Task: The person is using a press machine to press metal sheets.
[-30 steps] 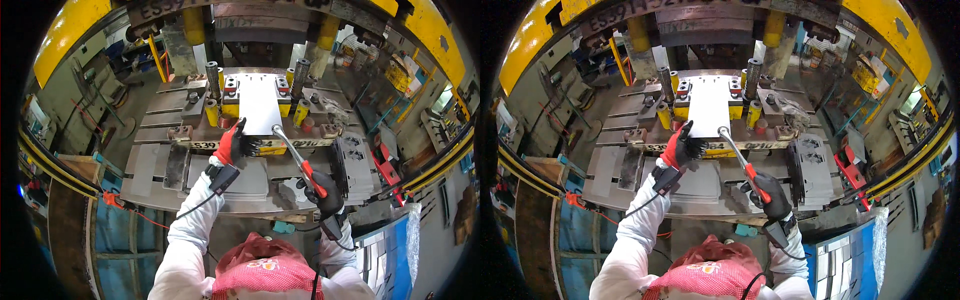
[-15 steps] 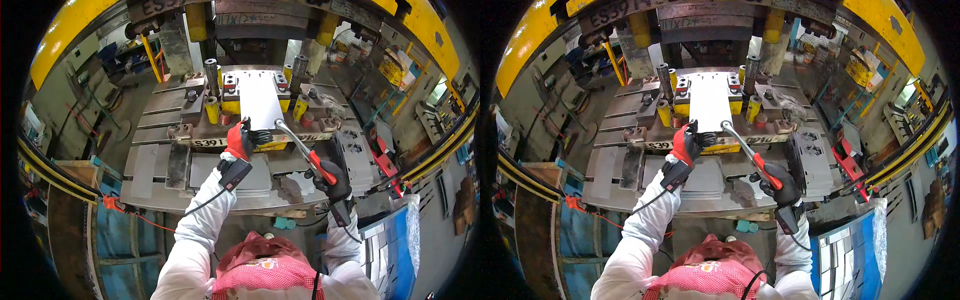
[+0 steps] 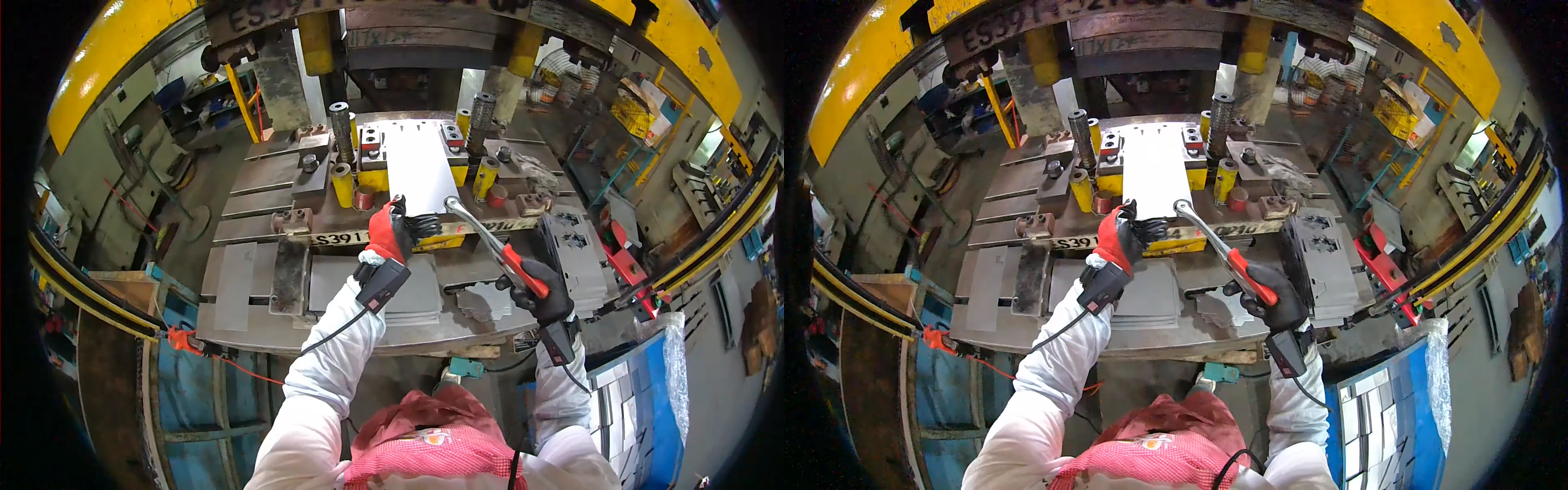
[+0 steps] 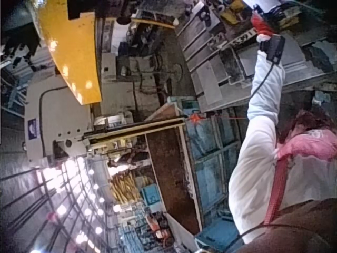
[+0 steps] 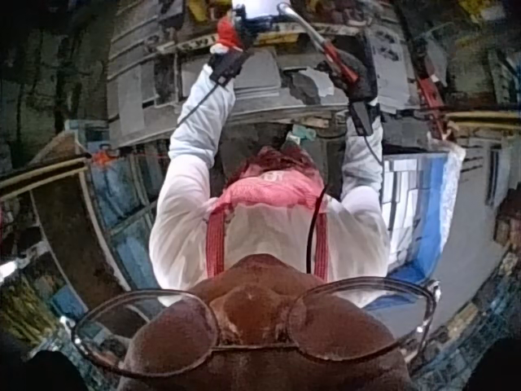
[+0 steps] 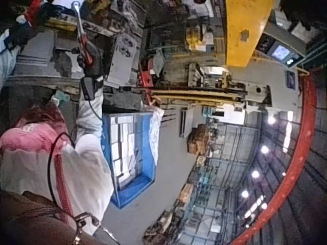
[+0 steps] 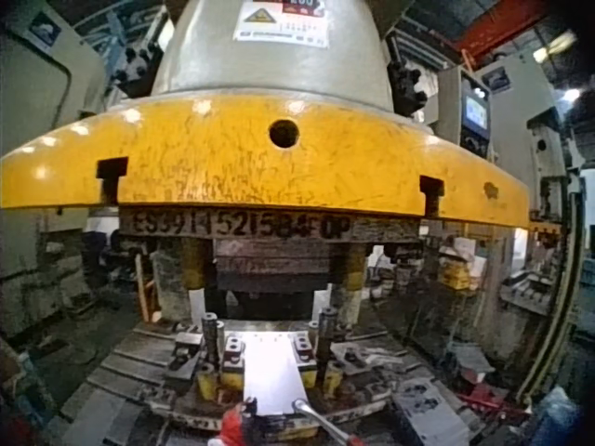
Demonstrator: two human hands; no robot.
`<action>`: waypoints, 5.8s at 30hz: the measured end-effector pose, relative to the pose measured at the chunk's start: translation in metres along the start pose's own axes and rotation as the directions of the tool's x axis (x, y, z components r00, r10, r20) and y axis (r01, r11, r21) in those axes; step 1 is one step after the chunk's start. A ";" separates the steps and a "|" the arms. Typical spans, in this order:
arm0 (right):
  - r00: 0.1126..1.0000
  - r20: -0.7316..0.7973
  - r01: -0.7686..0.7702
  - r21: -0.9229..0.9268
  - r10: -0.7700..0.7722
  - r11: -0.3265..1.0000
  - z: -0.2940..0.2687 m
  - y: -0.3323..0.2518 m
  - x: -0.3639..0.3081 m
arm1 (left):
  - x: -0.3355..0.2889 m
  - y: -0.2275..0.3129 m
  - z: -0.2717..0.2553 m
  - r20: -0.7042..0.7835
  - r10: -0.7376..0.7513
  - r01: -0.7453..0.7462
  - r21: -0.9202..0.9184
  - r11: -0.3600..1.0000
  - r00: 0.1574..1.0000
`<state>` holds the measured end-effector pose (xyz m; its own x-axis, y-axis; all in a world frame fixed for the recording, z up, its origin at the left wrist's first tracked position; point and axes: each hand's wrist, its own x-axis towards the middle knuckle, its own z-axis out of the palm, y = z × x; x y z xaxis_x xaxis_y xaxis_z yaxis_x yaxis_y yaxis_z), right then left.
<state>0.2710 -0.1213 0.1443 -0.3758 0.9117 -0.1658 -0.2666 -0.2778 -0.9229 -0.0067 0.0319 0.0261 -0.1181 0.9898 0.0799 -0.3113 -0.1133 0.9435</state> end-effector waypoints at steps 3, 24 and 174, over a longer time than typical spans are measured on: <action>1.000 0.018 -0.019 0.024 0.018 1.000 -0.001 0.001 0.000 | 0.001 0.006 -0.006 0.107 -0.051 0.062 -0.101 0.993 0.993; 0.997 0.063 -0.052 0.079 0.047 0.996 -0.001 0.002 0.003 | 0.008 -0.009 -0.022 0.078 0.019 -0.017 -0.032 0.999 0.997; 0.980 -0.052 -0.185 0.086 0.190 0.979 0.010 0.186 -0.159 | -0.290 0.017 -0.228 -0.397 0.222 0.445 0.861 -0.246 0.891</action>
<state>0.2723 -0.3211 0.0026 -0.3726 0.8569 -0.3561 -0.2678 -0.4667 -0.8429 -0.1924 -0.2766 -0.0542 -0.5483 0.8222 0.1530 0.8361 0.5427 0.0798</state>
